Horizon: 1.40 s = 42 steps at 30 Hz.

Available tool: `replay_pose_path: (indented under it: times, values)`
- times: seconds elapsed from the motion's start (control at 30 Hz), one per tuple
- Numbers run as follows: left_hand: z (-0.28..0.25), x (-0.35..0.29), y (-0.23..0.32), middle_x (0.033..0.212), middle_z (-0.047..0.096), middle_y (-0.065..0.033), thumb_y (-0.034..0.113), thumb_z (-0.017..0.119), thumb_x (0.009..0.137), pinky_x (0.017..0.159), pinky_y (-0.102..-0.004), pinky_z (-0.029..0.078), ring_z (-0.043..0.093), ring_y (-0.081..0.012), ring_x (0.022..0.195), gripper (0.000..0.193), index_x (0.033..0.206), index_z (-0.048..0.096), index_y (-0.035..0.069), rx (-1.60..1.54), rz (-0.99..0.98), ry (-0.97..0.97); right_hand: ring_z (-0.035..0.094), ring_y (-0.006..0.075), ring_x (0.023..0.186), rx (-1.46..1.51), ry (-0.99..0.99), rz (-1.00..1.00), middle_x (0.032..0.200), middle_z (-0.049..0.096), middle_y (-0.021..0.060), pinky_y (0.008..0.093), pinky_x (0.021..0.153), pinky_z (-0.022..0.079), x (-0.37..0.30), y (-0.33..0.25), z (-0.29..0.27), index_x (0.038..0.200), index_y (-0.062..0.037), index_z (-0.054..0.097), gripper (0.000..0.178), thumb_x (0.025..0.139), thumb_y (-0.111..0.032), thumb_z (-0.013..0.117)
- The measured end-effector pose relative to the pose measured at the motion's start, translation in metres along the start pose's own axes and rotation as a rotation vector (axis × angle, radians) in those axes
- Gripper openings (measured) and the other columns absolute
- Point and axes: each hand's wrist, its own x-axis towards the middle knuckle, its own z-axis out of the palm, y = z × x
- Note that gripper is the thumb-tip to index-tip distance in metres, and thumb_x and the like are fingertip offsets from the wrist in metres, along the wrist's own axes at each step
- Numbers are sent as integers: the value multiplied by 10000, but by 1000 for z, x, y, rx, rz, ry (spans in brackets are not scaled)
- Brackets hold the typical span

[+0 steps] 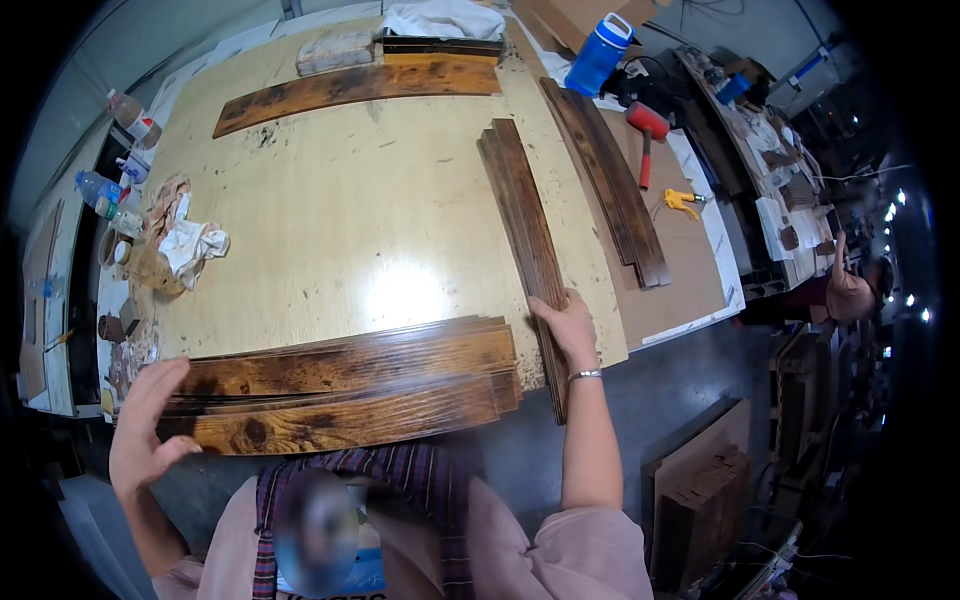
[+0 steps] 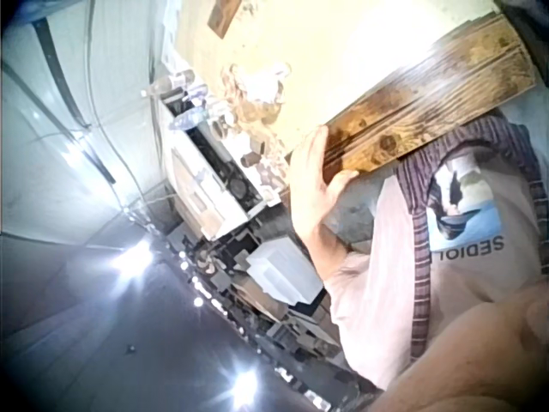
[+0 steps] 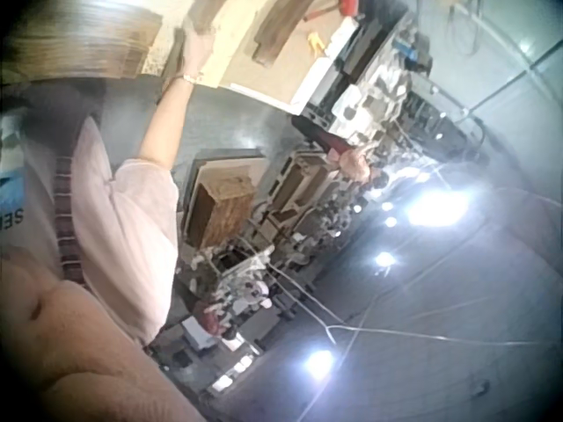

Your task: The person sands and wipes several long wooden planks on a workbench. They use a sanding block to smooth the wood and a white cloth to wipe away dust and apply a finish. The person handles the planks one at a time, turning them over to work on different sides.

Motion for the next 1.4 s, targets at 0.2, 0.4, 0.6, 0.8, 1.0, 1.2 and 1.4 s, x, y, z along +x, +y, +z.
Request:
replay_pose_path:
  times: [0.2, 0.4, 0.6, 0.8, 1.0, 1.2, 1.4]
  values:
    - [3, 38, 25, 1248, 568, -216, 396, 755, 700, 957, -457, 436, 548, -414, 1104, 719, 1233, 553, -41, 28, 194, 16, 604, 124, 845, 329, -118, 204, 924, 668, 73, 252, 783, 482, -41, 70, -40, 1075, 96, 642, 507, 823, -325, 769]
    - [7, 59, 28, 1168, 615, -204, 383, 753, 722, 934, -468, 448, 577, -422, 1048, 660, 1201, 575, -34, 23, 206, -3, 599, 117, 843, 525, -156, 404, 945, 653, 61, 260, 789, 477, -109, 82, -44, 1107, 56, 611, 494, 800, -282, 801]
    - [2, 96, 42, 1153, 631, -204, 359, 754, 756, 903, -422, 480, 599, -403, 1043, 588, 1188, 594, -5, -149, 288, -213, 638, 152, 881, 940, -250, 407, 973, 665, 85, 280, 797, 506, -109, 112, -37, 1126, 52, 607, 410, 811, -173, 742]
    - [31, 198, 95, 1283, 573, -183, 190, 791, 739, 968, -436, 468, 563, -386, 1157, 658, 1323, 524, 48, -61, 546, -272, 652, 157, 754, 965, -249, 427, 895, 677, 83, 277, 666, 531, -120, 38, -85, 1087, 58, 628, 359, 835, -190, 688]
    - [121, 321, 184, 1387, 489, -159, 197, 823, 705, 1062, -411, 411, 476, -330, 1272, 794, 1391, 445, 69, 44, 855, -189, 635, 146, 693, 850, -266, 363, 851, 672, 87, 285, 641, 531, -134, 23, -111, 1023, 53, 645, 336, 839, -225, 688]
    - [197, 393, 187, 951, 671, -191, 524, 655, 871, 732, -348, 539, 658, -233, 931, 738, 1247, 508, -94, -569, 100, -245, 649, 166, 722, 971, -263, 397, 870, 678, 109, 284, 651, 526, -166, 30, -128, 1013, 65, 644, 346, 833, -227, 682]
    - [259, 406, 169, 1099, 649, -146, 649, 558, 883, 786, -376, 529, 664, -266, 920, 724, 1221, 554, 8, -1175, -244, -486, 613, 134, 838, 681, -274, 398, 912, 654, 98, 252, 743, 463, -161, 11, -128, 1065, 89, 616, 423, 789, -212, 728]
